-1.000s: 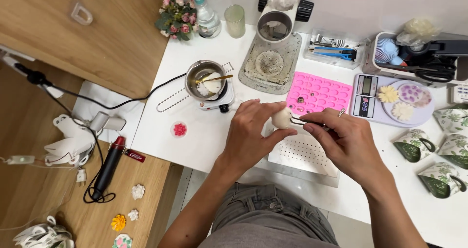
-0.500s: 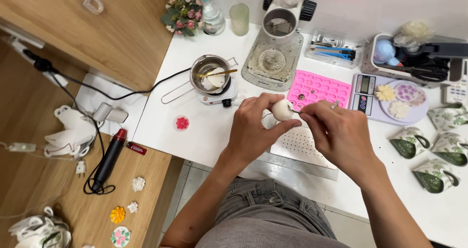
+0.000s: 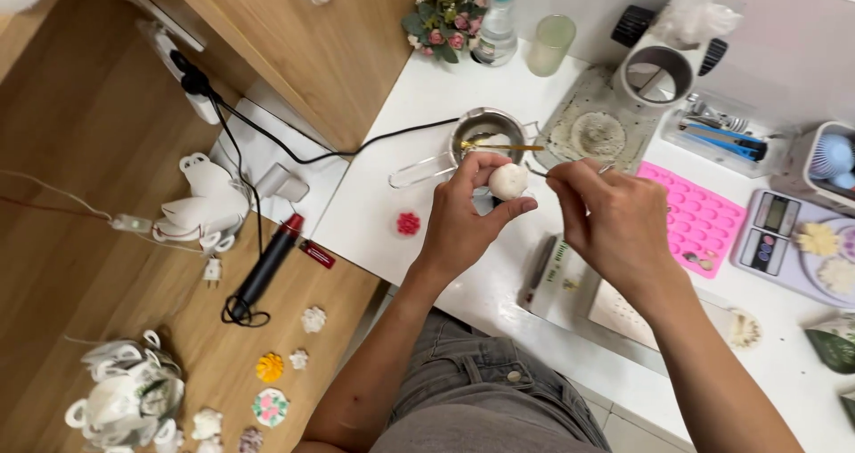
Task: Insert a wick into a wax sphere and prepare candle components at a workshop bench.
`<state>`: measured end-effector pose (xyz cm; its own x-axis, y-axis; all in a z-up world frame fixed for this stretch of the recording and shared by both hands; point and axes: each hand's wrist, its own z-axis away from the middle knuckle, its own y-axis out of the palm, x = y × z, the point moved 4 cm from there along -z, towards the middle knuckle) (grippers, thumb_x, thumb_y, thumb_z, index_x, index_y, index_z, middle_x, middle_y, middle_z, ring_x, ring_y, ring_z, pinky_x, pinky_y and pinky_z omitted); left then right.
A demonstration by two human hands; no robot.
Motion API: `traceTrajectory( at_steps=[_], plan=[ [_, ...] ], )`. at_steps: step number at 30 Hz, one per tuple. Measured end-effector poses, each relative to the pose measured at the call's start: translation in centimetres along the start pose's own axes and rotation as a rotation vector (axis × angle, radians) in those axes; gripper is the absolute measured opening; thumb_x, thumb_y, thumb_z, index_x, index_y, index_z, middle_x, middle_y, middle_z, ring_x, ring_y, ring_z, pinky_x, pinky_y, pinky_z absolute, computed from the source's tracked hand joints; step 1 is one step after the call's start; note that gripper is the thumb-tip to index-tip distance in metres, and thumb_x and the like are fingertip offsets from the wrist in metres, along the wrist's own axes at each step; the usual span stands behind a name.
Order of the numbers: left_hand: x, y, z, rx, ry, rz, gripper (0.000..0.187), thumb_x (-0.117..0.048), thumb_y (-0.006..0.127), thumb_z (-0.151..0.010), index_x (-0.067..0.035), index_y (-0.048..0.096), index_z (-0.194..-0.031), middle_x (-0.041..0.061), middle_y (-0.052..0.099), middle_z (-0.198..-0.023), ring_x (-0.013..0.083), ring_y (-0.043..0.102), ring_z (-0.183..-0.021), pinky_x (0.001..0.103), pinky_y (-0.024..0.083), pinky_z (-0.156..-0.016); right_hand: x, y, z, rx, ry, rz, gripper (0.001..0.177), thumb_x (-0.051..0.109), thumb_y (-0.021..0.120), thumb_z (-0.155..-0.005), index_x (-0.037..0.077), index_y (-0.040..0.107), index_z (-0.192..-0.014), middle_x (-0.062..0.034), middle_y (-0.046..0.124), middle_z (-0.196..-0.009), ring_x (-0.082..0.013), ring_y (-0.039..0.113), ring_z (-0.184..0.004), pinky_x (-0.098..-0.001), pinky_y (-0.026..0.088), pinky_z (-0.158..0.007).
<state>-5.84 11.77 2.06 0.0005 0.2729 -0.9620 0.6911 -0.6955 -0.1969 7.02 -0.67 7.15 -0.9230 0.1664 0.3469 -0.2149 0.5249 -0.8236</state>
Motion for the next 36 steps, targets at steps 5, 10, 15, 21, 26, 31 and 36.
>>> traceTrajectory(
  at_steps=[5,10,15,21,26,31,36],
  plan=[
    [4.4,-3.8,-2.9,0.065,-0.005,0.171,0.049,-0.019,0.085,-0.086,-0.003,0.057,-0.123,0.010,0.077,-0.109,0.0140,0.072,-0.105,0.029,0.057,-0.092,0.1,3.9,-3.6,0.060,0.220,-0.082,0.008,0.013,0.073,-0.096,0.006,0.074,-0.099,-0.0133,0.073,-0.082,-0.0291,0.069,-0.066,-0.0406,0.054,-0.062],
    [9.5,-7.4,-4.6,0.131,-0.244,0.544,0.040,-0.020,0.077,-0.092,-0.002,0.054,-0.121,0.013,0.077,-0.111,0.0156,0.073,-0.105,0.030,0.058,-0.091,-6.6,17.9,-2.8,0.330,0.434,-0.003,0.014,0.015,0.072,-0.092,0.011,0.077,-0.104,-0.0157,0.073,-0.083,-0.0343,0.069,-0.072,-0.0473,0.054,-0.066],
    [13.0,-11.2,-5.2,0.060,-0.220,0.631,0.037,-0.023,0.075,-0.097,0.003,0.060,-0.120,0.011,0.073,-0.110,0.0163,0.072,-0.104,0.030,0.057,-0.098,-8.0,22.8,-2.0,0.403,0.647,-0.128,0.016,0.016,0.065,-0.092,0.010,0.074,-0.104,-0.0145,0.076,-0.090,-0.0338,0.072,-0.084,-0.0462,0.056,-0.075],
    [14.6,-11.6,-4.6,0.050,-0.300,0.572,0.043,-0.030,0.076,-0.095,0.003,0.063,-0.120,0.010,0.072,-0.106,0.0154,0.070,-0.094,0.030,0.057,-0.089,-8.1,22.3,0.2,0.452,0.737,-0.077,0.027,0.018,0.061,-0.098,0.023,0.076,-0.119,-0.0117,0.077,-0.105,-0.0334,0.071,-0.096,-0.0448,0.054,-0.087],
    [12.9,-10.3,-3.7,0.059,-0.305,0.593,0.044,-0.032,0.073,-0.096,0.003,0.063,-0.121,0.011,0.074,-0.105,0.0157,0.071,-0.093,0.029,0.056,-0.087,-9.6,22.2,0.0,0.504,0.672,-0.089,0.045,0.013,0.058,-0.096,0.028,0.065,-0.138,-0.0153,0.074,-0.108,-0.0334,0.069,-0.098,-0.0448,0.052,-0.088],
    [13.2,-10.6,-1.2,0.052,-0.307,0.576,0.044,-0.033,0.071,-0.096,0.001,0.061,-0.123,0.010,0.075,-0.106,0.0159,0.074,-0.095,0.029,0.057,-0.087,-8.7,18.6,1.2,0.418,0.807,-0.245,0.045,0.015,0.059,-0.100,0.020,0.057,-0.145,-0.0168,0.073,-0.099,-0.0281,0.068,-0.090,-0.0414,0.052,-0.082],
    [14.0,-12.0,1.1,-0.093,-0.418,0.575,0.044,-0.032,0.073,-0.095,0.000,0.063,-0.123,0.011,0.075,-0.103,0.0170,0.073,-0.092,0.029,0.058,-0.087,-9.4,22.1,12.4,0.457,0.874,-0.326,0.020,0.011,0.069,-0.084,0.009,0.073,-0.104,-0.0072,0.079,-0.089,-0.0187,0.074,-0.080,-0.0349,0.059,-0.075]
  ],
)
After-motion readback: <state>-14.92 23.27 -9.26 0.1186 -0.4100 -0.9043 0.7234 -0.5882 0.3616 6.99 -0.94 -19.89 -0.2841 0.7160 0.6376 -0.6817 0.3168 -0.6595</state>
